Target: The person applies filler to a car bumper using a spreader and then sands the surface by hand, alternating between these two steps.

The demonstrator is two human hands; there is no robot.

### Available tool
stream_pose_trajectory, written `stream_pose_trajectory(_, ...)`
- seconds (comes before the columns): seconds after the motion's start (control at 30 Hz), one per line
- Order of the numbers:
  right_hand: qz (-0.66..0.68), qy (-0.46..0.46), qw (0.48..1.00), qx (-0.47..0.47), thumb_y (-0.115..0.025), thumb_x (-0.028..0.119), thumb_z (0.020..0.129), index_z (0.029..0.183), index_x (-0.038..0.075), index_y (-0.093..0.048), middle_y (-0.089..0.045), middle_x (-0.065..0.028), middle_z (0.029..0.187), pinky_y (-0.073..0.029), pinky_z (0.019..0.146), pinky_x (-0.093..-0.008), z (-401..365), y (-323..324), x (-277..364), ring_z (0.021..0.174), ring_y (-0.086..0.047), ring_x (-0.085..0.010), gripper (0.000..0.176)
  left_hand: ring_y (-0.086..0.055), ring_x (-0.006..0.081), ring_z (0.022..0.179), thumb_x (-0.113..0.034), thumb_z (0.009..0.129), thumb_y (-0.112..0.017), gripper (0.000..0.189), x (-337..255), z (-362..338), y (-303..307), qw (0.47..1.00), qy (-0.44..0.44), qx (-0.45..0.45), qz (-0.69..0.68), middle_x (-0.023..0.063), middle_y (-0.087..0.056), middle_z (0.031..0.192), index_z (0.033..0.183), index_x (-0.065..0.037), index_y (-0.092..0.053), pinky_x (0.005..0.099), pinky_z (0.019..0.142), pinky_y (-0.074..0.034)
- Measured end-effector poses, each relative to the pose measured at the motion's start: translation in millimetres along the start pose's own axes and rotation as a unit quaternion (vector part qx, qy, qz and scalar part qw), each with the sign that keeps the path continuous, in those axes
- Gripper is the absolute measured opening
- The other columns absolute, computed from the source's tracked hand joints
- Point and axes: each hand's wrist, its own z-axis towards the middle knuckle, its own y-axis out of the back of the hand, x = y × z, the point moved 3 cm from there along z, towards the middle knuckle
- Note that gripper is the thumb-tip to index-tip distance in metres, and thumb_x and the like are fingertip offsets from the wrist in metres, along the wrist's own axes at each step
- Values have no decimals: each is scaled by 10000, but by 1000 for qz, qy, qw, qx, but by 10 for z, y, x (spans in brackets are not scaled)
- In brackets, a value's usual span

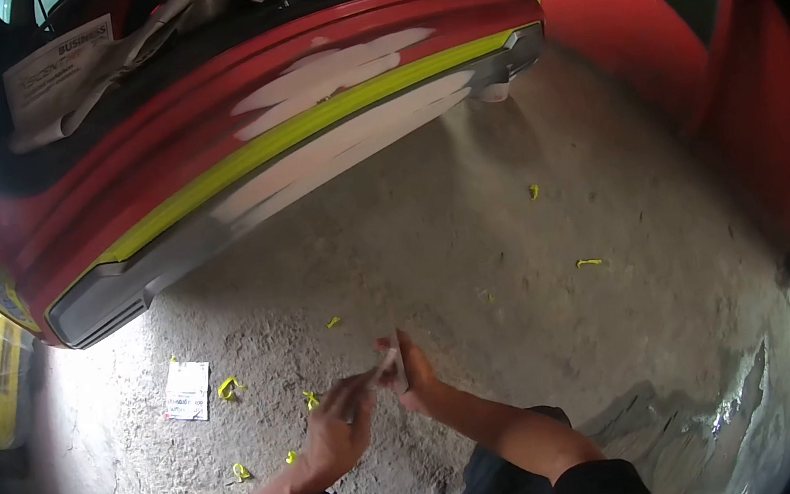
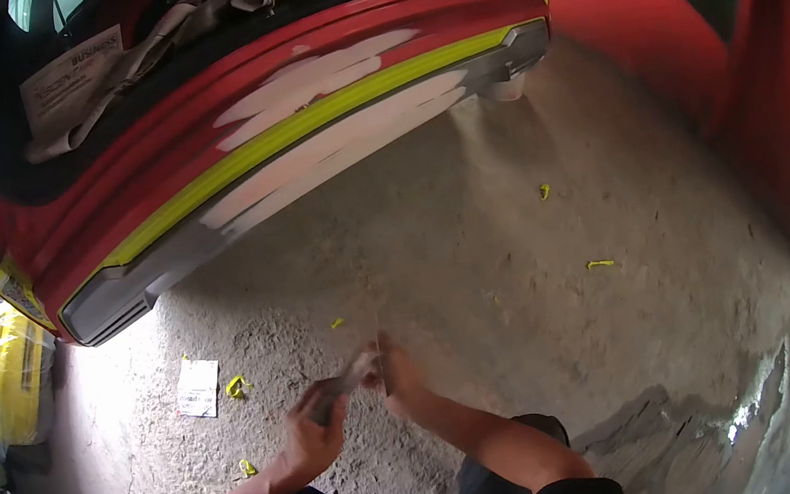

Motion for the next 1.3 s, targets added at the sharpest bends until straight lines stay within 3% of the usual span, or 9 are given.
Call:
stream_pose_trajectory(0.17,23,121,979,164,-414,506,1012,1081,148,-545,-532,6,738,-413,501,-273,-243,-278,-272,602,-518,-91,388,-663,387,893,-66,937,-561,178,-4,-19,-110,999,-31,-19,36,232,-655,1007,1071,19,-641,418,731,-539)
stream_pose_trajectory(0.33,-112,-148,967,178,-505,540,975,1061,93,-589,-613,-18,774,-537,695,-316,-363,-267,-187,700,-603,-126,463,-647,400,652,-148,949,-579,190,287,25,71,987,100,-117,43,229,-641,746,940,27,-652,429,579,-494)
stream_pose_trajectory(0.47,-370,-26,903,218,-698,403,907,1056,53,-678,-691,-56,1045,-547,685,-285,-739,-313,-117,798,-615,-101,381,-664,344,631,-154,976,-554,217,431,146,399,969,142,-185,79,194,-661,712,917,23,-664,412,560,-477)
stream_pose_trajectory(0.63,-230,132,964,-24,-697,311,924,1017,29,-653,-674,-4,950,-482,642,-240,-187,135,290,790,-562,-56,301,-680,361,830,-119,957,-570,178,261,120,373,989,44,-120,79,201,-676,957,1050,7,-654,397,703,-534)
stream_pose_trajectory(0.8,-227,419,879,-17,-632,187,964,840,33,-559,-573,14,725,-389,557,-297,-528,-64,822,649,-464,-104,211,-648,388,926,-107,947,-568,245,61,73,42,998,-1,15,66,211,-650,1074,1160,-10,-640,428,792,-547)
stream_pose_trajectory(0.9,-472,473,743,-35,-602,148,970,826,24,-543,-502,-77,649,-383,543,-292,-897,-350,694,598,-445,-129,199,-658,399,855,-123,949,-575,209,125,101,15,998,40,-27,47,227,-657,990,1091,10,-651,435,714,-537)
stream_pose_trajectory(1.13,-534,385,747,89,-628,164,942,896,-7,-616,-657,-178,815,-479,579,-372,-772,-154,426,639,-640,-287,178,-673,223,642,-234,953,-643,257,620,198,495,958,191,-211,-47,116,-705,787,986,20,-665,365,523,-485)
stream_pose_trajectory(1.2,-339,221,914,-16,-643,178,943,899,9,-621,-643,-100,776,-456,570,-287,-688,-45,661,645,-586,-122,176,-650,179,647,-260,965,-629,263,680,179,494,885,308,-224,-267,58,-703,824,1040,-10,-666,334,542,-506)
stream_pose_trajectory(1.3,-276,364,889,27,-671,162,927,898,33,-630,-626,-32,818,-446,600,-244,-793,-235,854,715,-552,-70,138,-616,163,673,-289,989,-590,249,809,157,246,621,387,-185,-656,11,-674,839,1036,-56,-662,319,646,-545)
